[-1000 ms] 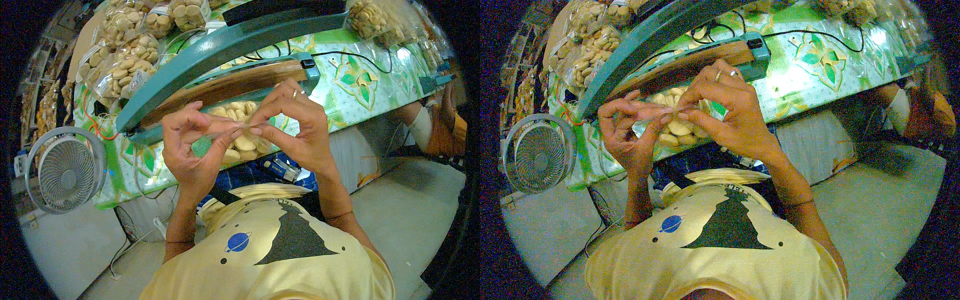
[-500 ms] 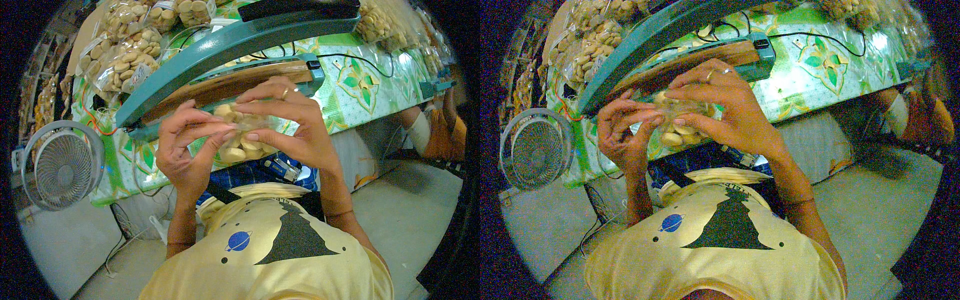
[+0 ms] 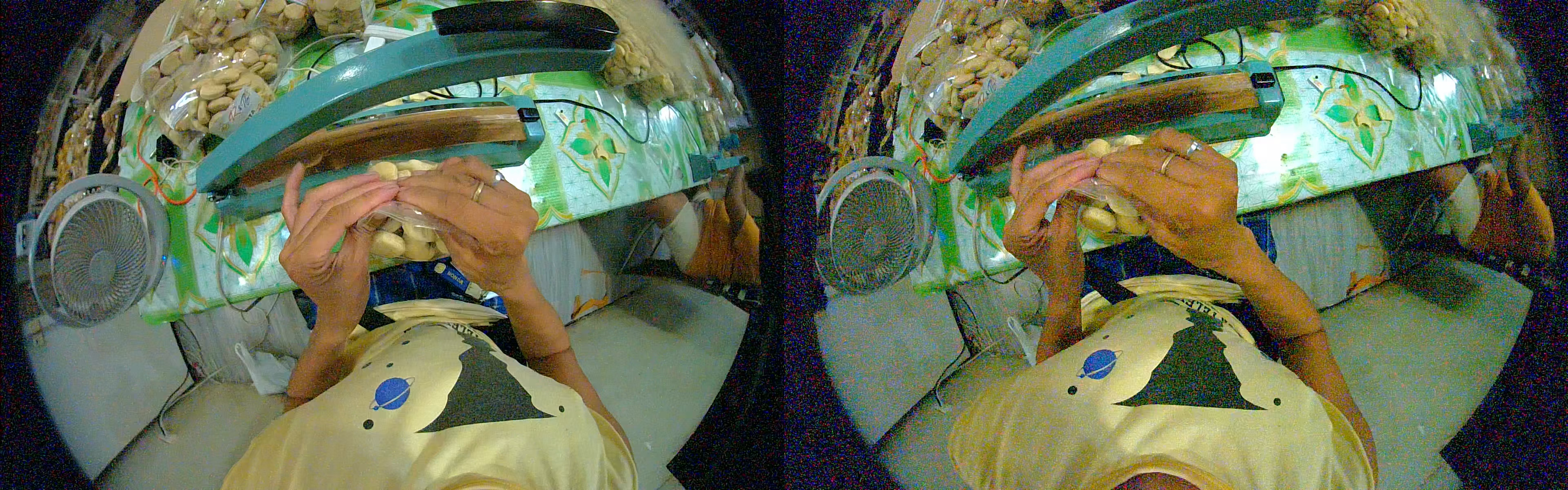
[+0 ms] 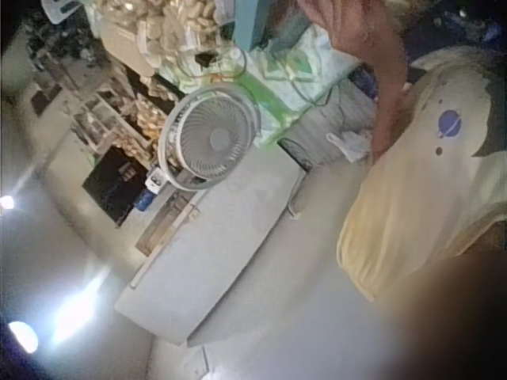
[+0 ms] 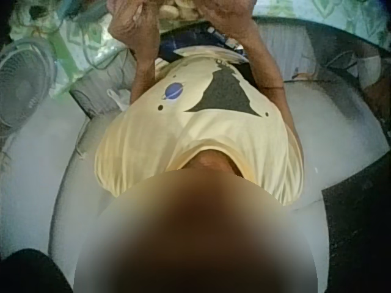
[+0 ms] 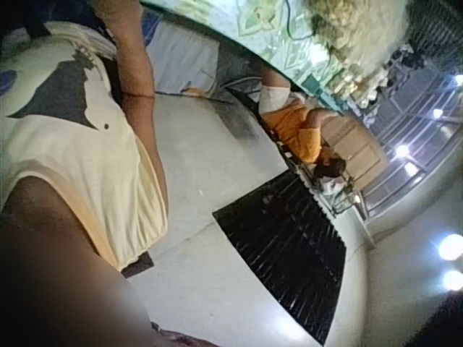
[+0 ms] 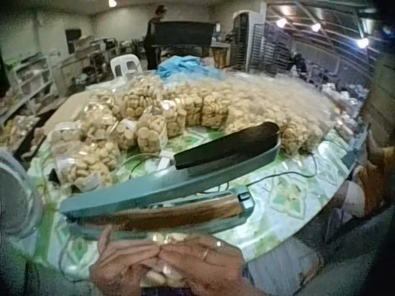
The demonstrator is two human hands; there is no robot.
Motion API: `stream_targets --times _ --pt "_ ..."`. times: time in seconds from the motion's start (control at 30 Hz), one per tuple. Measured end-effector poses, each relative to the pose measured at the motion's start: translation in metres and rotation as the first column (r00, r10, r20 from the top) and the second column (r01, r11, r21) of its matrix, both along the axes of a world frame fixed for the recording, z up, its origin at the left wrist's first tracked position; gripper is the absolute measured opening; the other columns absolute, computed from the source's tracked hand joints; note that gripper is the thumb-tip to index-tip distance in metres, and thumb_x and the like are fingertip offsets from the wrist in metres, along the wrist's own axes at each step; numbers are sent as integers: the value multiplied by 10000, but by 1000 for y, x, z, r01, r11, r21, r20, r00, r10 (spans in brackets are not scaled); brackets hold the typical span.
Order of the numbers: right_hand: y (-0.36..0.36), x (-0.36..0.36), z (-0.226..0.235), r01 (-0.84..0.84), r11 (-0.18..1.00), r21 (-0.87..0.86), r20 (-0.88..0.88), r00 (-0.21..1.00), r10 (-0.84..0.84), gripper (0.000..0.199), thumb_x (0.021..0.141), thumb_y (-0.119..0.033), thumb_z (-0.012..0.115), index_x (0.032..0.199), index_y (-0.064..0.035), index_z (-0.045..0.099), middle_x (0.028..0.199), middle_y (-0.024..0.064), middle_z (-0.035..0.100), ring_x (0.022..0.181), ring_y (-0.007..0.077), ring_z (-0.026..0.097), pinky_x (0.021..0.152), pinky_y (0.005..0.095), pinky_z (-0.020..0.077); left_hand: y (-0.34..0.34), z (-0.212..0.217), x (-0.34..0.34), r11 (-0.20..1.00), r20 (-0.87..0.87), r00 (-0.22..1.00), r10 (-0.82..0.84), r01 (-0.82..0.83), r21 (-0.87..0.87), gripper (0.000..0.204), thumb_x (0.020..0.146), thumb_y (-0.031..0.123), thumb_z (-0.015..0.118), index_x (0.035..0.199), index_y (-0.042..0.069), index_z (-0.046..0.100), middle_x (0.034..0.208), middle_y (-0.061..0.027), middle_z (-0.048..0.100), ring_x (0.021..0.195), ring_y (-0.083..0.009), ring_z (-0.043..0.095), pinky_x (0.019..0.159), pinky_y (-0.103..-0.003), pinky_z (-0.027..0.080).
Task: The person fills clear plastic bags with round cookies, folds the tops, and seals them using a handheld heat sealer. Sealed bags are placed on the table. The process repeats continuously.
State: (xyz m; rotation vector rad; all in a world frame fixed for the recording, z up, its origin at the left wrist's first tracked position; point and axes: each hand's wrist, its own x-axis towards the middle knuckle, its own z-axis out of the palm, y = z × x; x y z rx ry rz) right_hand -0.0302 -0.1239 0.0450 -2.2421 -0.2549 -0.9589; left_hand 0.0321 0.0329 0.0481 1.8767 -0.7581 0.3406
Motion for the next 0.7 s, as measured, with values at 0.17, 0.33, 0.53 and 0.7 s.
stream_targets --times 0.17,0.33,0.53,0.7 --pt "4 2 1 60 985 -161 144 989 -37 249 641 -94 676 888 -63 684 846 76 689 708 240 635 564 325 522 1 0 4 991 257 966 39 -70 114 99 766 83 695 831 150 729 838 1 716 873 -170 674 1087 -519 265" --pt "-6 -9 23 -22 946 -323 5 1000 25 275 607 -106 666 874 -41 665 842 73 646 720 233 613 552 317 510 8 7 4 979 382 924 -29 -51 198 89 786 103 673 839 160 716 816 26 708 854 -191 673 1052 -549 307" --pt "-8 -26 59 -209 936 -283 -115 976 183 268 591 -97 645 843 -5 630 859 100 613 726 240 601 587 328 513 24 -23 19 859 -100 878 -468 426 -284 491 781 505 686 1052 99 628 1092 -94 630 1082 -283 580 1017 -475 389" --pt "-21 -14 80 -281 959 -34 -385 889 247 157 718 -164 684 795 -43 620 848 123 617 768 322 593 641 413 487 2 -82 -8 356 -370 -9 -929 248 -901 1013 658 700 710 1386 78 380 1389 -167 441 1243 -339 476 1048 -484 384"
